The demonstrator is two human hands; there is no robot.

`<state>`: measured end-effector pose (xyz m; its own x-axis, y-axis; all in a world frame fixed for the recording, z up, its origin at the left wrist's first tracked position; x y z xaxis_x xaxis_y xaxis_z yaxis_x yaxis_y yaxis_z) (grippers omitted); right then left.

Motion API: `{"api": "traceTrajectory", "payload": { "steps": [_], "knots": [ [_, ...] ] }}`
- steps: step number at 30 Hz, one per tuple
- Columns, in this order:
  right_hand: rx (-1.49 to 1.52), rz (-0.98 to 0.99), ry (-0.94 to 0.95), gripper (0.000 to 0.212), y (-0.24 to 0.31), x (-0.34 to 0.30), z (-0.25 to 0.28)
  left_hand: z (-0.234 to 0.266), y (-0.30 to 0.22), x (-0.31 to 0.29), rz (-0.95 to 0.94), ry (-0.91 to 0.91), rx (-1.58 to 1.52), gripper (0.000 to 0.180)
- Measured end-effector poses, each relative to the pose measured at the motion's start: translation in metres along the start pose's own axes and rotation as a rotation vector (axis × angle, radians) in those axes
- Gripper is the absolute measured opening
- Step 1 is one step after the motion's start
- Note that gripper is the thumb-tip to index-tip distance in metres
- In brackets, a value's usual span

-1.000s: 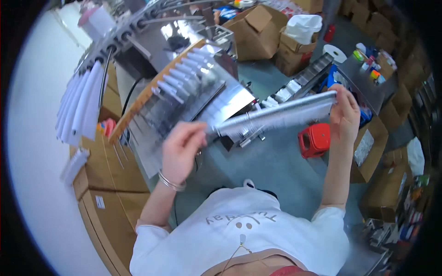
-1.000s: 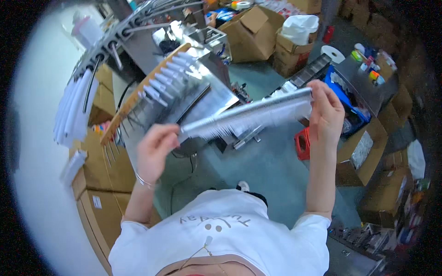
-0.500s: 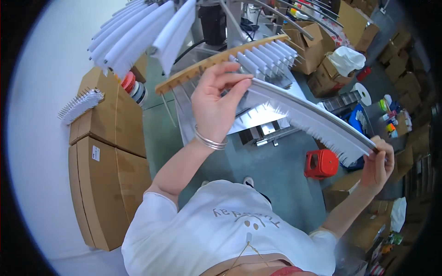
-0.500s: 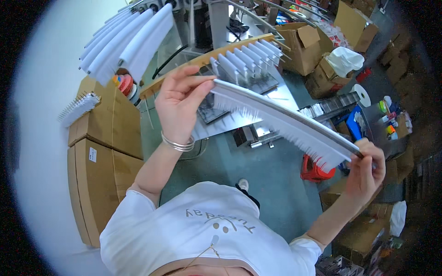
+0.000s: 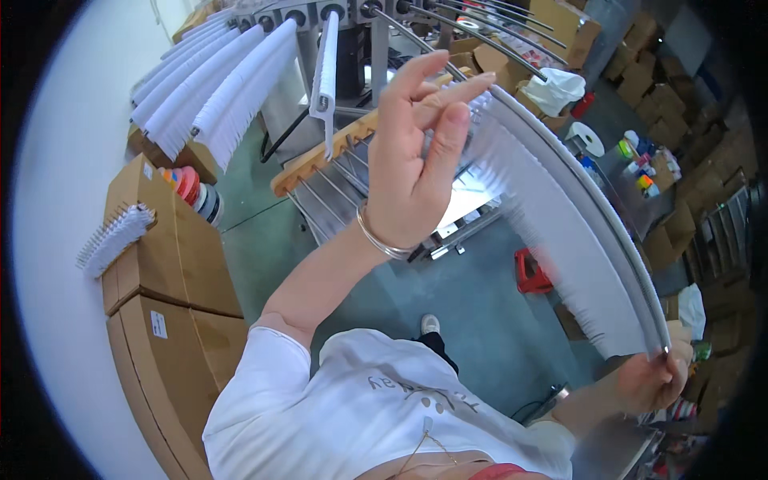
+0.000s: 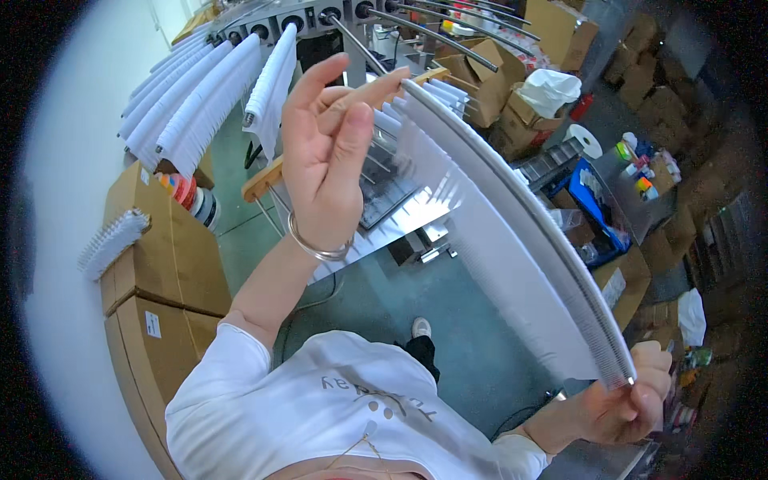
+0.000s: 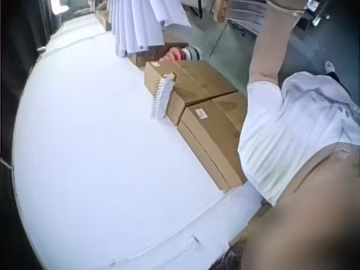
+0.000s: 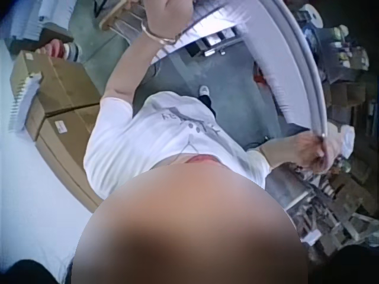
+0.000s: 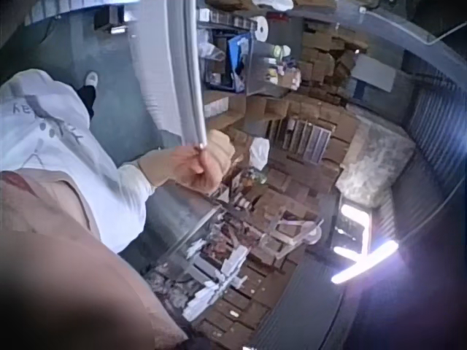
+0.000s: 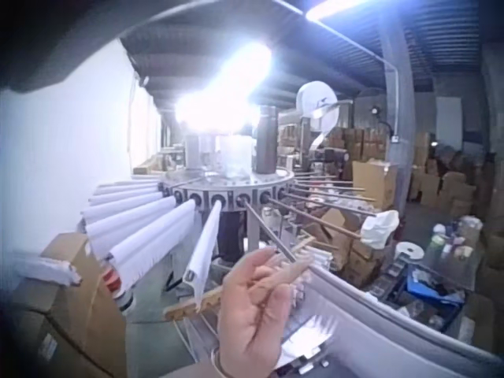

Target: Manually assembling filter components by attaching parts to white strips and loading them onto a rotating industrial carousel.

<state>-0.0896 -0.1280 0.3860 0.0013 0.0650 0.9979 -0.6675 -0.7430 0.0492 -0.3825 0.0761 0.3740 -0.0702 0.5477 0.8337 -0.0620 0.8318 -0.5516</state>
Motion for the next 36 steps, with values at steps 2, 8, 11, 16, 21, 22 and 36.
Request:
{"api": "traceTrajectory", "payload": {
  "steps": [2,8,11,16,21,22,36],
  "knots": [
    [-0.035,0.034,0.113,0.028,0.02,0.013,-0.017,0.001,0.006,0.002,0.042,0.016,-0.046,0.035],
    [-0.365,0.231,0.408,0.023,0.068,0.019,-0.058,0.005,-0.001,0.0,-0.245,-0.013,0.468,0.046],
    [-0.238,0.331,0.477,0.015,0.076,0.02,-0.066,0.006,0.005,-0.001,-0.149,0.036,0.387,0.05],
    [-0.251,0.292,0.592,0.015,0.076,0.029,-0.086,0.009,0.02,-0.001,0.004,0.028,0.127,0.051],
    [-0.202,0.32,0.555,0.014,0.061,0.036,-0.108,0.015,0.034,-0.025,0.306,0.075,-0.119,0.059],
    [-0.2,0.328,0.556,0.014,0.058,0.038,-0.114,0.016,0.029,-0.027,0.308,0.097,-0.051,0.059],
    [0.025,0.432,0.579,0.012,0.015,0.053,-0.24,0.023,0.032,-0.072,0.415,0.172,-0.046,0.05]
  ]
}}
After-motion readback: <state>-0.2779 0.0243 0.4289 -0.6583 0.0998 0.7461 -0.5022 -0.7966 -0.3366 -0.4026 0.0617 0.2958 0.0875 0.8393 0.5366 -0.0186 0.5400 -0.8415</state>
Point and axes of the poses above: each hand's wrist, its own x-axis towards the middle knuckle, its own z-axis out of the back of the hand, y = z × x, the point moved 9 cm from there along x, towards the middle knuckle, and after that the axes turned 8 degrees about z, right-handed, at the moved point
